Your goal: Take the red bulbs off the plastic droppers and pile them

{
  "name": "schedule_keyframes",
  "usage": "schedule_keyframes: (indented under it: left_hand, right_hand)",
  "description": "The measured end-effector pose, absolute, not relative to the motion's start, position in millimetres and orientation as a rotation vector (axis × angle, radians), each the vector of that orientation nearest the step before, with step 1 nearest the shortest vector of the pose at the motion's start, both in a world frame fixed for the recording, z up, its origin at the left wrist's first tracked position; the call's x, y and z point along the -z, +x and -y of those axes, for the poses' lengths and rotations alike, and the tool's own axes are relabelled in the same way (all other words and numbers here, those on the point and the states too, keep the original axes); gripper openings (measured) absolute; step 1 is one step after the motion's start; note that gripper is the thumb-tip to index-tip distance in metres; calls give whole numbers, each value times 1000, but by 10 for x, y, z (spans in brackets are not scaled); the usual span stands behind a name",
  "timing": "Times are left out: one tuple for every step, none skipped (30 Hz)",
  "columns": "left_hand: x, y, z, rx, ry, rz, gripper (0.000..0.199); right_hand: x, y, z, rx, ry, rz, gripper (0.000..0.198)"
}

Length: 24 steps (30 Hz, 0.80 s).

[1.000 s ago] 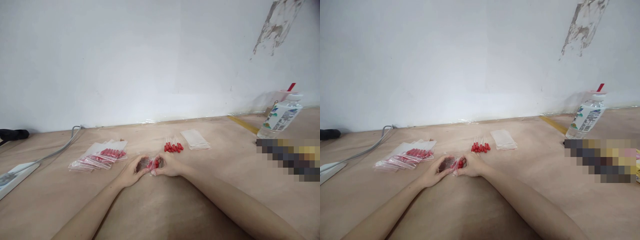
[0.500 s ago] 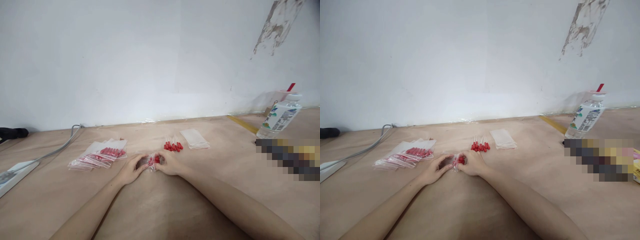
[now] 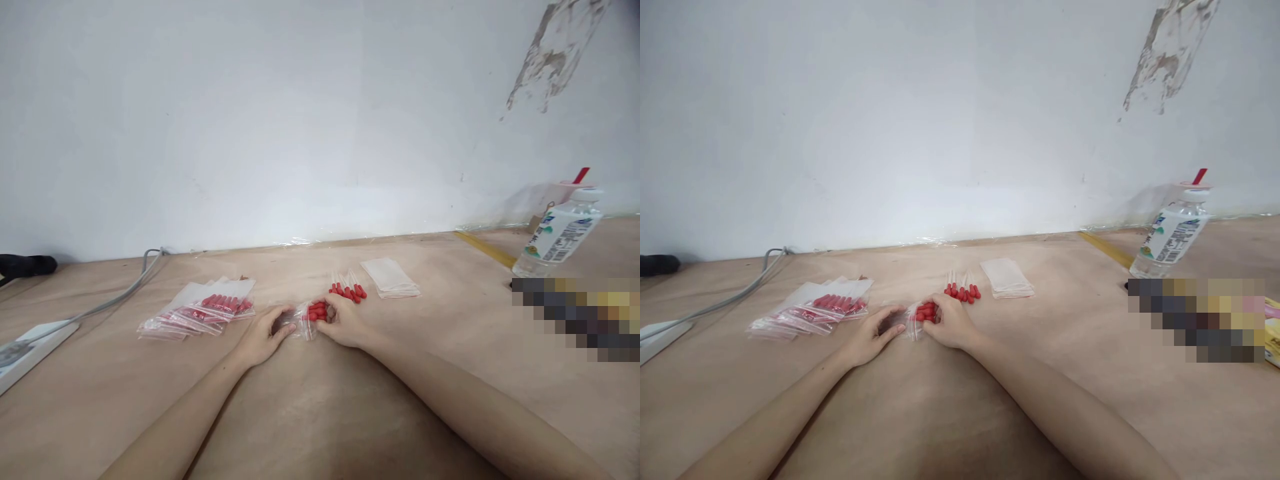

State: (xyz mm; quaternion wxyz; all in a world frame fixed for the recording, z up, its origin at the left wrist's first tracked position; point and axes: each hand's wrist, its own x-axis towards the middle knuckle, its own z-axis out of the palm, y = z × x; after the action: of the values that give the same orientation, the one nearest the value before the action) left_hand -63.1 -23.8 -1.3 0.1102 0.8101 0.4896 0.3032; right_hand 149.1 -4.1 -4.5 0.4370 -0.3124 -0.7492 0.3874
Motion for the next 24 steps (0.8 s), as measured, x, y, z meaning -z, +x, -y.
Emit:
schedule_keyframes:
  left_hand:
    - [12, -631, 238, -887, 2379, -1450, 35]
    - [12, -630, 238, -883, 2378, -1458, 35]
    - [14, -630, 238, -879, 2378, -1466, 35]
    - [16, -631, 237, -874, 2379, -1470, 35]
    - [17, -632, 236, -875, 2381, -1473, 36]
    - [16, -634, 234, -876, 2385, -1473, 36]
    - [11, -639, 233, -874, 2391, -1471, 37]
    - [1, -646, 232, -866, 2398, -1465, 37]
    - [-13, -656, 231, -857, 2406, -1461, 38]
    - [-31, -669, 231, -843, 2415, -1459, 38]
    - [-51, -686, 230, -824, 2424, -1456, 40]
    - [-70, -705, 228, -801, 2434, -1448, 41]
    - [-88, -726, 226, -776, 2446, -1439, 41]
    - [-101, -746, 222, -751, 2460, -1428, 41]
    - [-110, -766, 218, -729, 2480, -1422, 40]
    - [-114, -782, 213, -712, 2507, -1424, 39]
    - [-115, -792, 210, -706, 2542, -1439, 37]
    - [-114, -796, 209, -716, 2581, -1465, 37]
    - [-114, -792, 211, -741, 2619, -1492, 37]
    - [-115, -781, 218, -778, 2647, -1515, 38]
    - [-118, -763, 229, -818, 2659, -1527, 39]
    - [-124, -740, 244, -846, 2656, -1524, 39]
    - [-130, -713, 261, -855, 2645, -1505, 40]
    - [-138, -686, 280, -844, 2631, -1479, 40]
  right_hand:
    - [50, 1494, 36, -1082, -727, 1806, 29]
    - [51, 1492, 35, -1191, -699, 1755, 30]
    - [48, 1488, 39, -1286, -698, 1710, 32]
    - [40, 1483, 45, -1363, -722, 1671, 33]
    - [28, 1479, 52, -1420, -765, 1631, 34]
    - [13, 1478, 58, -1464, -810, 1593, 35]
    - [-4, 1484, 59, -1503, -847, 1554, 35]
    - [-24, 1497, 54, -1541, -869, 1515, 34]
    - [-45, 1520, 43, -1580, -874, 1482, 34]
    - [-67, 1553, 24, -1622, -868, 1458, 33]
    - [-90, 1595, -2, -1663, -856, 1443, 34]
    - [-116, 1645, -31, -1693, -847, 1440, 35]
    - [-143, 1699, -63, -1709, -847, 1445, 36]
    - [-172, 1754, -95, -1712, -851, 1457, 38]
    - [-202, 1806, -124, -1701, -858, 1473, 40]
    - [-229, 1850, -148, -1679, -860, 1493, 41]
    - [-251, 1883, -166, -1647, -857, 1514, 42]
    - [-263, 1900, -175, -1606, -855, 1534, 43]
    - [-262, 1899, -175, -1562, -859, 1554, 43]
    - [-247, 1881, -165, -1520, -865, 1575, 42]
    - [-217, 1848, -148, -1484, -869, 1593, 41]
    - [-176, 1802, -124, -1452, -871, 1610, 41]
    - [-127, 1750, -94, -1430, -850, 1627, 40]
    - [-76, 1696, -62, -1401, -813, 1638, 39]
